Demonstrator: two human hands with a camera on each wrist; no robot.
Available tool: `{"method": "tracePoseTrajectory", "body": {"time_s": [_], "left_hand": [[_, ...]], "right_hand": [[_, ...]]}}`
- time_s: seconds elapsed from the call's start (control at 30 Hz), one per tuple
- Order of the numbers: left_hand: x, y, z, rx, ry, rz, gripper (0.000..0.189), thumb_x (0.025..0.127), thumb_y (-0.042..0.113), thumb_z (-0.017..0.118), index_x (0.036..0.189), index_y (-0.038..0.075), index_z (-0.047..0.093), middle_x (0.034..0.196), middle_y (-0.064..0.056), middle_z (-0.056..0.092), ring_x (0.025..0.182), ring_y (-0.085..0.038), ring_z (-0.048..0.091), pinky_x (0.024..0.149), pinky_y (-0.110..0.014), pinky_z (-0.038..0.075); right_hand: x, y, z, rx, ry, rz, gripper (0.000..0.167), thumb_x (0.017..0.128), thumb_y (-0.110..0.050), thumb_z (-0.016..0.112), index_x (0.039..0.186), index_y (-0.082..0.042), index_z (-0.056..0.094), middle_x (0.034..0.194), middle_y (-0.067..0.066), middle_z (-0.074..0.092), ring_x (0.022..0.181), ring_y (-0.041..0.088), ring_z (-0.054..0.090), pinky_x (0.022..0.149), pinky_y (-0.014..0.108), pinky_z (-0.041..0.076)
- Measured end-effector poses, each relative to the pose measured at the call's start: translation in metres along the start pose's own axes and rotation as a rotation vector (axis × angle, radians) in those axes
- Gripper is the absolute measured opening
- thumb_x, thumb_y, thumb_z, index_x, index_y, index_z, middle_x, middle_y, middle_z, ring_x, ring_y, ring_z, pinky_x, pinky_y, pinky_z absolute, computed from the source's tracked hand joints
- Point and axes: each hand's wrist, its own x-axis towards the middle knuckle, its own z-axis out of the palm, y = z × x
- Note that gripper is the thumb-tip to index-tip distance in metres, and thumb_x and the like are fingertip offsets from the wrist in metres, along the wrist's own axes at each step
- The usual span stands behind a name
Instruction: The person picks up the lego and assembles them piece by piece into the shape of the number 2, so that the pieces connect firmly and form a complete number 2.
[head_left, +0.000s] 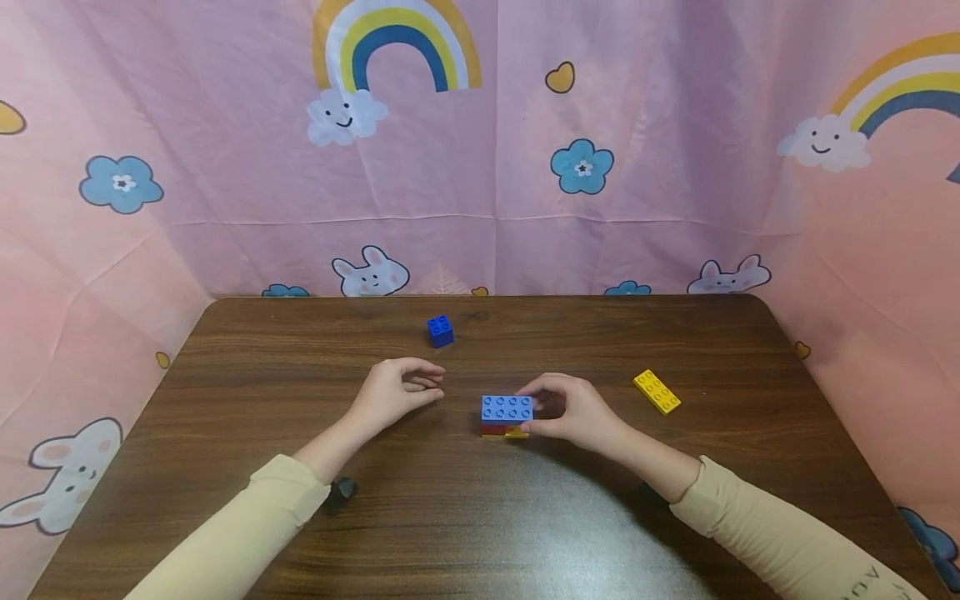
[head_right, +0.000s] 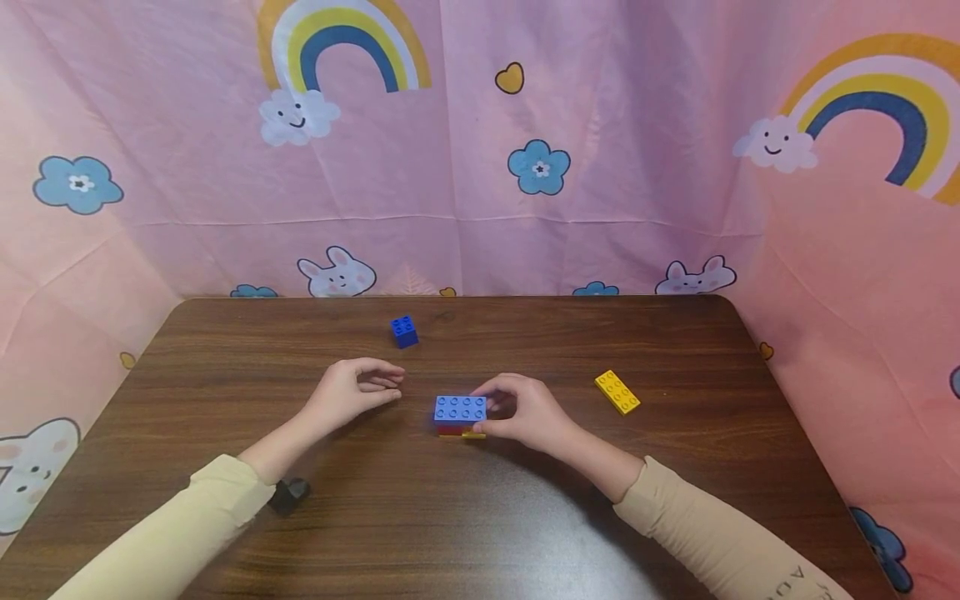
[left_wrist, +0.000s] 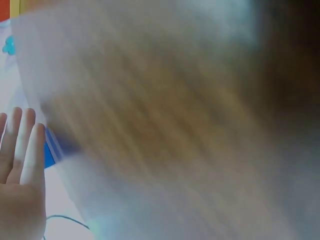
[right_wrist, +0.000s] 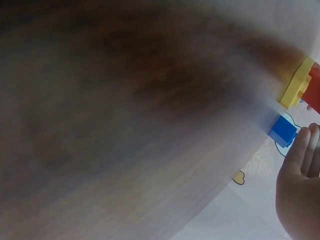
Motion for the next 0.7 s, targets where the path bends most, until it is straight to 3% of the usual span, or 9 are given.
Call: {"method": "tracePoseTrajectory", "body": {"time_s": [0.23, 0.43, 0.7], "left_hand": [[0.008, -0.003, -0.008, -0.01, 0.054, -0.045, 0.03, 0.092, 0.006, 0.082, 0.121, 0.0, 0.077, 0.115, -0.019, 0.079, 0.102, -0.031, 0.08, 0.086, -0.031, 0.066], [0.015, -0.005, -0.013, -0.001, 0.081, -0.047, 0.03, 0.093, 0.006, 0.082, 0.121, -0.002, 0.076, 0.116, -0.02, 0.079, 0.102, -0.032, 0.08, 0.088, -0.032, 0.066], [0.024, -0.009, -0.018, 0.019, 0.131, -0.049, 0.028, 0.094, 0.008, 0.081, 0.12, -0.002, 0.076, 0.12, -0.021, 0.078, 0.103, -0.034, 0.08, 0.092, -0.043, 0.065]], "right_hand": [[0.0, 0.001, 0.0, -0.001, 0.001, -0.015, 0.037, 0.085, -0.009, 0.09, 0.119, -0.006, 0.076, 0.115, 0.01, 0.076, 0.1, 0.021, 0.069, 0.091, 0.035, 0.064], [0.0, 0.002, 0.001, -0.006, 0.003, -0.024, 0.036, 0.085, -0.009, 0.09, 0.119, -0.006, 0.076, 0.114, 0.01, 0.076, 0.098, 0.019, 0.069, 0.09, 0.033, 0.064], [0.001, 0.001, 0.001, -0.007, 0.006, -0.024, 0.037, 0.084, -0.008, 0.09, 0.119, -0.005, 0.076, 0.114, 0.011, 0.077, 0.1, 0.023, 0.07, 0.091, 0.037, 0.064]]}}
